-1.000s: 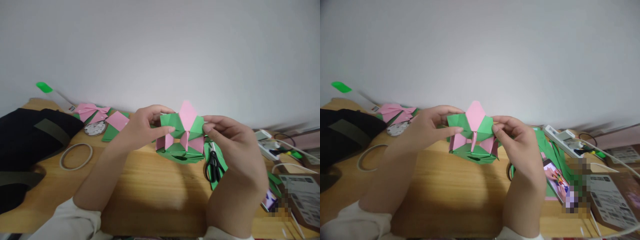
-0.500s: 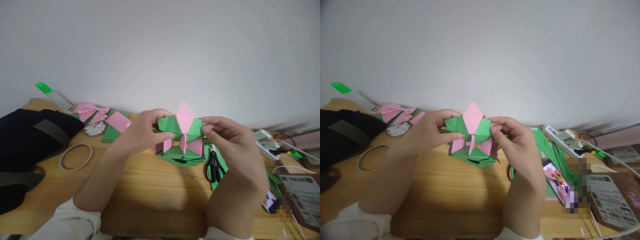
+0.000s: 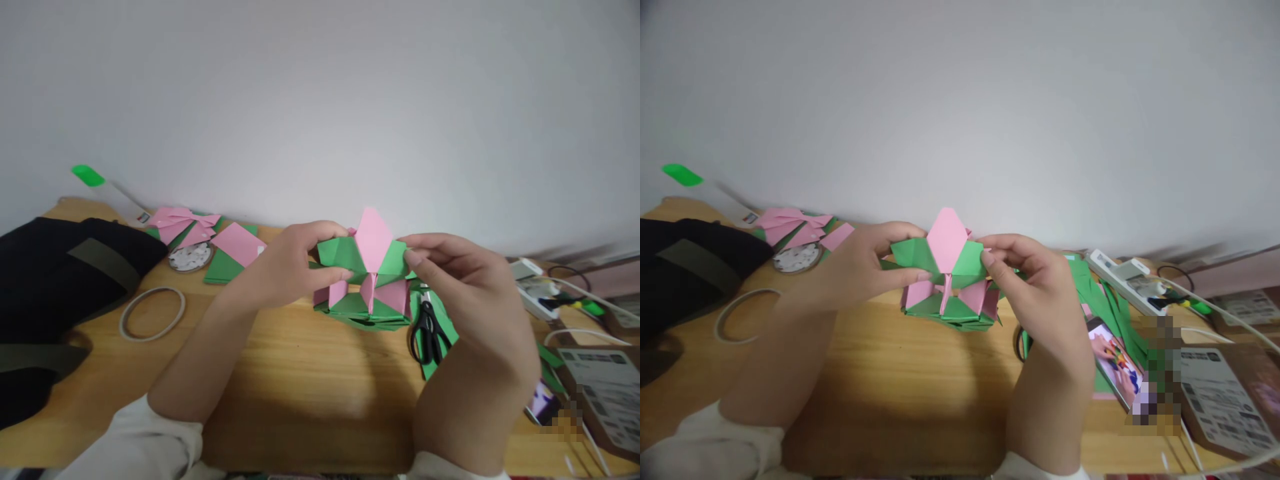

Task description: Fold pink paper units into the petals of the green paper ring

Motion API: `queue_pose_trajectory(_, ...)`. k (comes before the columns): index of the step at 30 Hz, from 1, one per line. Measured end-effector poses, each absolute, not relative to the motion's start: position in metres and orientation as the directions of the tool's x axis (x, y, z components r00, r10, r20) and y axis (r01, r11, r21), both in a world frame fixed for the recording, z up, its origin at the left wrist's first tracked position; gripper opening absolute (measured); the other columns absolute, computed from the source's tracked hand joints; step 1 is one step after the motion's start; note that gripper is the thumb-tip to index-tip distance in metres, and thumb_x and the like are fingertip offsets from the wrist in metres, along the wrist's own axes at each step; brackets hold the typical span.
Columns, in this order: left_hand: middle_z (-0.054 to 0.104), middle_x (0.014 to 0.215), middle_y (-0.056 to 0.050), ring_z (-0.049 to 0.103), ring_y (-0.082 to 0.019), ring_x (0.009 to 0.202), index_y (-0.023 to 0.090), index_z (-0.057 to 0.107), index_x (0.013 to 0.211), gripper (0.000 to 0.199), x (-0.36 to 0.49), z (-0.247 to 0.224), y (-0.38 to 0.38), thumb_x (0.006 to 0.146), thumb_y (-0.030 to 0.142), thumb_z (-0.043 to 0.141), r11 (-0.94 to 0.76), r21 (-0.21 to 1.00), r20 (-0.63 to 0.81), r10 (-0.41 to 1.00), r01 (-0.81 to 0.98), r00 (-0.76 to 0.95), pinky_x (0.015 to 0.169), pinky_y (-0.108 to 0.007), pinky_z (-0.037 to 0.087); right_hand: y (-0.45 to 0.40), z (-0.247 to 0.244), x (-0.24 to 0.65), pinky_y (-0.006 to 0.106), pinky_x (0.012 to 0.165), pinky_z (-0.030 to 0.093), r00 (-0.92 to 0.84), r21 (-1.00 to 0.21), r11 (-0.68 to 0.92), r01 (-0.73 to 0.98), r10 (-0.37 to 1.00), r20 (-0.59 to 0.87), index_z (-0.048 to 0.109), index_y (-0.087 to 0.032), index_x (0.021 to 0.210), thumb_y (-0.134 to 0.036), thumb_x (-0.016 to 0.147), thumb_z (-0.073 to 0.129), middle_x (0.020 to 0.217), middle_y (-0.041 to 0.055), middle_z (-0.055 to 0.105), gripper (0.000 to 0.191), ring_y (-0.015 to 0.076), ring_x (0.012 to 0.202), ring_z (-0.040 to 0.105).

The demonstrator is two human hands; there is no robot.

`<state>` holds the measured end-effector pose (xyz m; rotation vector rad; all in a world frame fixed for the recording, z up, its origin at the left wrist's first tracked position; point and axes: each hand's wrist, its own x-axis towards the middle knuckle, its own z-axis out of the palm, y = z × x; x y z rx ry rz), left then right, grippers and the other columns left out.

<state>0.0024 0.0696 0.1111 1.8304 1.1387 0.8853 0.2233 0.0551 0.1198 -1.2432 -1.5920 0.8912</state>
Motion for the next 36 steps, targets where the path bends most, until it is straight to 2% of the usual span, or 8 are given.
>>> queue_pose_trajectory(5, 0.066, 0.117, -0.004, 0.063, -0.019, 0.099, 0.021, 0.062, 0.114, 0.040, 0.0020, 0.1059, 0.0707, 0.074, 0.024, 0.068, -0.333, 0.876, 0.203, 0.911, 0.348, 0.359, 0.079, -0.029, 0.051, 0.0539, 0.1219, 0.2222, 0.021, 0.053, 0.054, -0.085, -0.916, 0.243, 0.321, 0.970, 0.227, 0.073, -0.026, 0.090, -0.027, 0.084, 0.067, 0.075, -0.0003, 0.072, 0.008, 0.0114, 0.063, 0.064)
queue_pose_trajectory(13, 0.070, 0.102, 0.000, 0.063, -0.015, 0.089, 0.022, 0.066, 0.107, 0.032, 0.0005, 0.1073, 0.0697, 0.076, 0.017, 0.065, -0.361, 0.866, 0.218, 0.896, 0.347, 0.388, 0.075, -0.024, 0.051, 0.0524, 0.1210, 0.2241, 0.024, 0.059, 0.056, -0.086, -0.902, 0.261, 0.343, 0.965, 0.247, 0.074, -0.027, 0.092, -0.028, 0.083, 0.069, 0.083, 0.0007, 0.073, 0.010, 0.0122, 0.067, 0.066)
queue_pose_trajectory(20, 0.071, 0.104, -0.001, 0.064, -0.016, 0.091, 0.021, 0.067, 0.110, 0.035, -0.0003, 0.1089, 0.0689, 0.076, 0.017, 0.066, -0.348, 0.871, 0.202, 0.898, 0.347, 0.392, 0.078, -0.024, 0.051, 0.0500, 0.1225, 0.2246, 0.022, 0.058, 0.056, -0.098, -0.895, 0.294, 0.335, 0.956, 0.278, 0.074, -0.026, 0.092, -0.028, 0.083, 0.069, 0.079, 0.0002, 0.073, 0.010, 0.0121, 0.066, 0.067)
queue_pose_trajectory(28, 0.070, 0.112, -0.003, 0.065, -0.018, 0.096, 0.021, 0.066, 0.115, 0.039, -0.0013, 0.1063, 0.0692, 0.076, 0.020, 0.067, -0.338, 0.875, 0.190, 0.898, 0.345, 0.397, 0.085, -0.028, 0.051, 0.0472, 0.1254, 0.2235, 0.021, 0.044, 0.053, -0.113, -0.900, 0.303, 0.312, 0.953, 0.282, 0.075, -0.027, 0.091, -0.027, 0.082, 0.071, 0.073, -0.0004, 0.073, 0.010, 0.0109, 0.054, 0.063)
queue_pose_trajectory(32, 0.071, 0.111, -0.003, 0.065, -0.019, 0.098, 0.023, 0.066, 0.115, 0.039, -0.0007, 0.1058, 0.0691, 0.076, 0.021, 0.067, -0.330, 0.875, 0.179, 0.900, 0.355, 0.397, 0.088, -0.030, 0.051, 0.0467, 0.1261, 0.2241, 0.020, 0.044, 0.053, -0.116, -0.911, 0.296, 0.287, 0.955, 0.274, 0.075, -0.028, 0.091, -0.026, 0.082, 0.071, 0.073, -0.0008, 0.073, 0.010, 0.0105, 0.054, 0.063)
queue_pose_trajectory(36, 0.067, 0.123, -0.005, 0.064, -0.022, 0.104, 0.023, 0.066, 0.117, 0.041, -0.0009, 0.1043, 0.0695, 0.076, 0.023, 0.068, -0.318, 0.879, 0.165, 0.902, 0.355, 0.398, 0.092, -0.034, 0.050, 0.0466, 0.1266, 0.2247, 0.022, 0.048, 0.055, -0.122, -0.909, 0.289, 0.299, 0.957, 0.264, 0.074, -0.026, 0.085, -0.027, 0.080, 0.072, 0.076, 0.0005, 0.074, 0.005, 0.0120, 0.059, 0.065)
